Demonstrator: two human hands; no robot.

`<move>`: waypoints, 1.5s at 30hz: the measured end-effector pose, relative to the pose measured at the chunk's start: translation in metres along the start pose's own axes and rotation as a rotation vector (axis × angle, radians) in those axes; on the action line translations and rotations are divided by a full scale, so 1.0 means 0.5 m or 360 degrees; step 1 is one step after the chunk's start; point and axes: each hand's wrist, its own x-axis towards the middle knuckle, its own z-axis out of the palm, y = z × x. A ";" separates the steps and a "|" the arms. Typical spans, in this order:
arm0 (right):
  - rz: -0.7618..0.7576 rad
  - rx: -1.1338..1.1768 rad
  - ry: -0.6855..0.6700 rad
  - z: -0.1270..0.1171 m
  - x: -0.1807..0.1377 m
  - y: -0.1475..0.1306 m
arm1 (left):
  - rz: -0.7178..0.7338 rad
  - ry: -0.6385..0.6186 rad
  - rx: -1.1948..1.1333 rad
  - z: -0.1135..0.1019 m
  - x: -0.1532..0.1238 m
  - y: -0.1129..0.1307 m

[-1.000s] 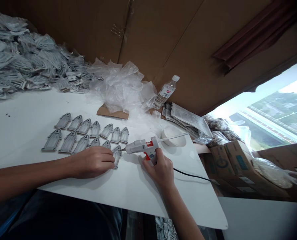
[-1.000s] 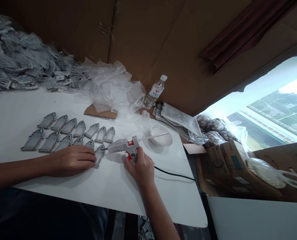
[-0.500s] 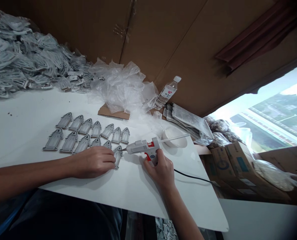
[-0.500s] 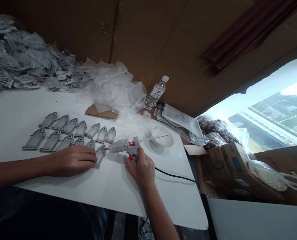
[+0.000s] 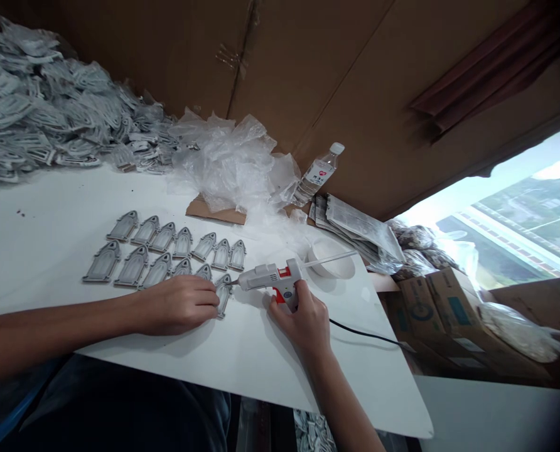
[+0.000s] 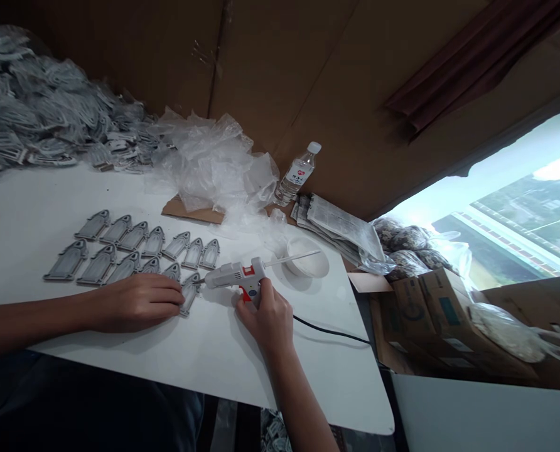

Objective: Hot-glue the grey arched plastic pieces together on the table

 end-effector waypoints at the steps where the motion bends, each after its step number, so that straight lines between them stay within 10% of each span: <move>1: 0.0004 -0.0006 -0.0002 0.000 0.000 -0.001 | 0.0000 -0.0003 0.0002 0.001 0.000 0.000; 45: -0.0132 0.0273 -0.0121 -0.015 0.000 0.004 | -0.0102 -0.0020 -0.0020 0.001 -0.013 -0.013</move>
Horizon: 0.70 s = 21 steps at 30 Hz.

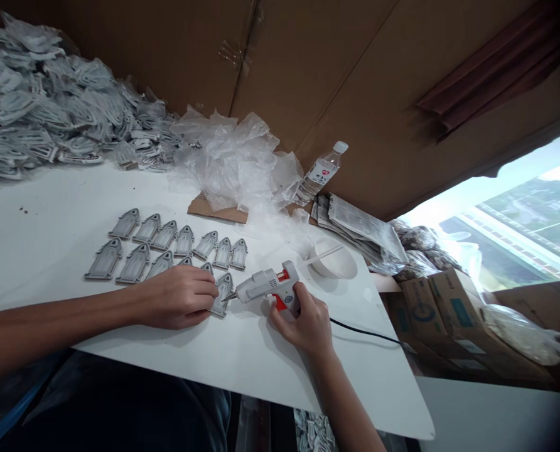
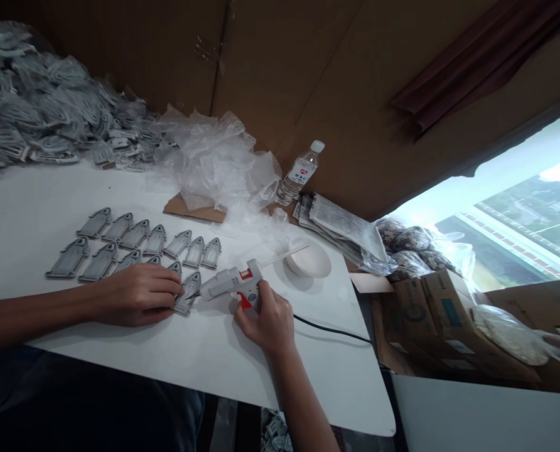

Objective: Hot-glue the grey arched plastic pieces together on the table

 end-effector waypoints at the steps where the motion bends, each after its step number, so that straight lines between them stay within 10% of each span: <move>1: -0.0014 0.0009 -0.0015 -0.001 0.000 -0.001 | 0.0000 -0.0005 0.0000 0.000 0.000 0.000; 21: -0.0140 0.0018 0.0018 0.000 0.003 -0.003 | 0.0001 -0.0014 0.0010 0.001 0.000 0.001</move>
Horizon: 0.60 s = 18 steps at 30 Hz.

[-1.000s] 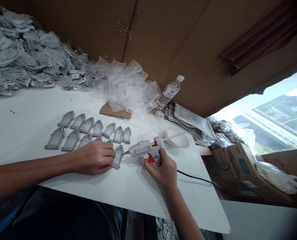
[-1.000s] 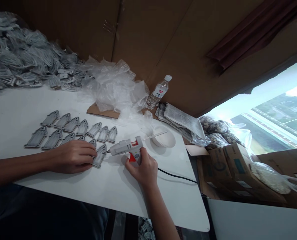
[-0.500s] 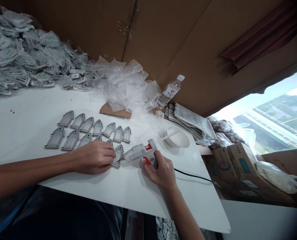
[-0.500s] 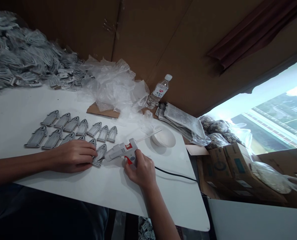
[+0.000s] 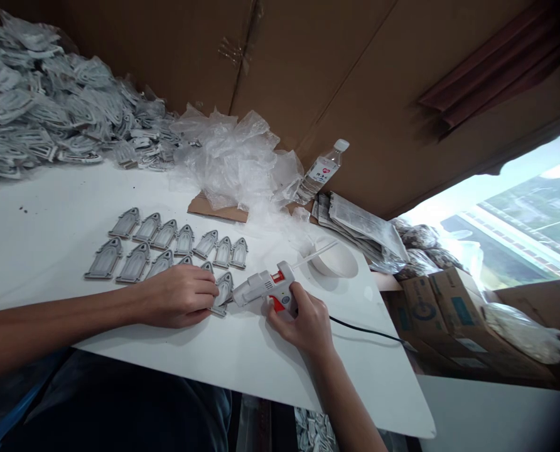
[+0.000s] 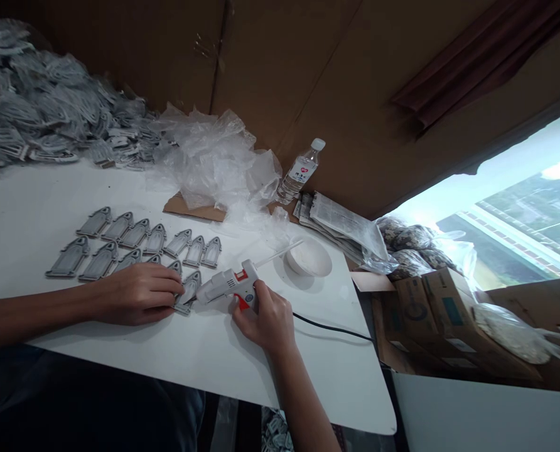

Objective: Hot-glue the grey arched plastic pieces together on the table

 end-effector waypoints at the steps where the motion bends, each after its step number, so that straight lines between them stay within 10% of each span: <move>1: 0.0001 -0.0010 0.0014 -0.001 0.001 -0.001 | 0.0001 0.0004 0.0001 0.000 0.000 0.000; 18: -0.0007 -0.0041 0.0008 -0.016 0.007 -0.002 | -0.0012 0.0019 0.0015 -0.003 0.002 -0.002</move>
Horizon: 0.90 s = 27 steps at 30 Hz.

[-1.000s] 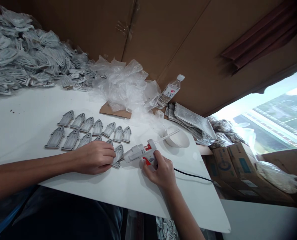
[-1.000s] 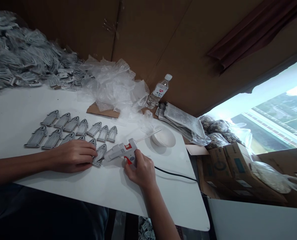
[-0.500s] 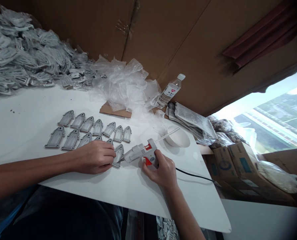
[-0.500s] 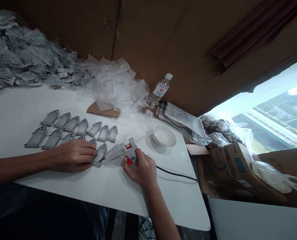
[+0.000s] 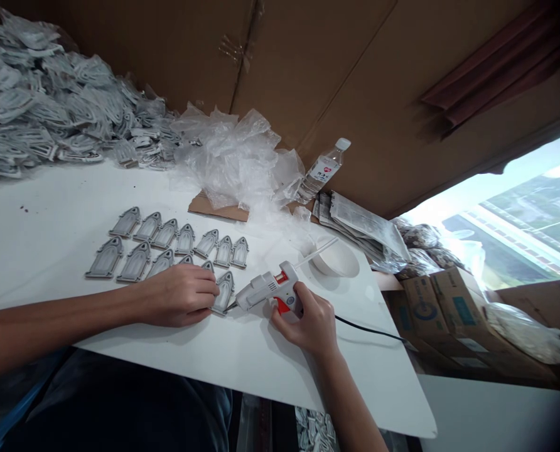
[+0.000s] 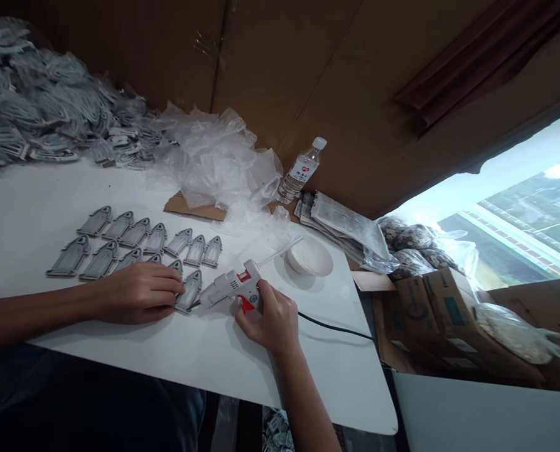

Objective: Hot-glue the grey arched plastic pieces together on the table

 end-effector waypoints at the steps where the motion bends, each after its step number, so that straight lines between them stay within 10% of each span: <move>1: -0.0002 0.0008 -0.0005 0.000 0.000 0.000 | 0.0001 0.0002 0.0002 0.001 0.000 0.000; 27: 0.0540 -0.0168 0.0137 0.027 0.068 -0.067 | -0.0103 -0.0172 0.0007 -0.074 -0.058 -0.031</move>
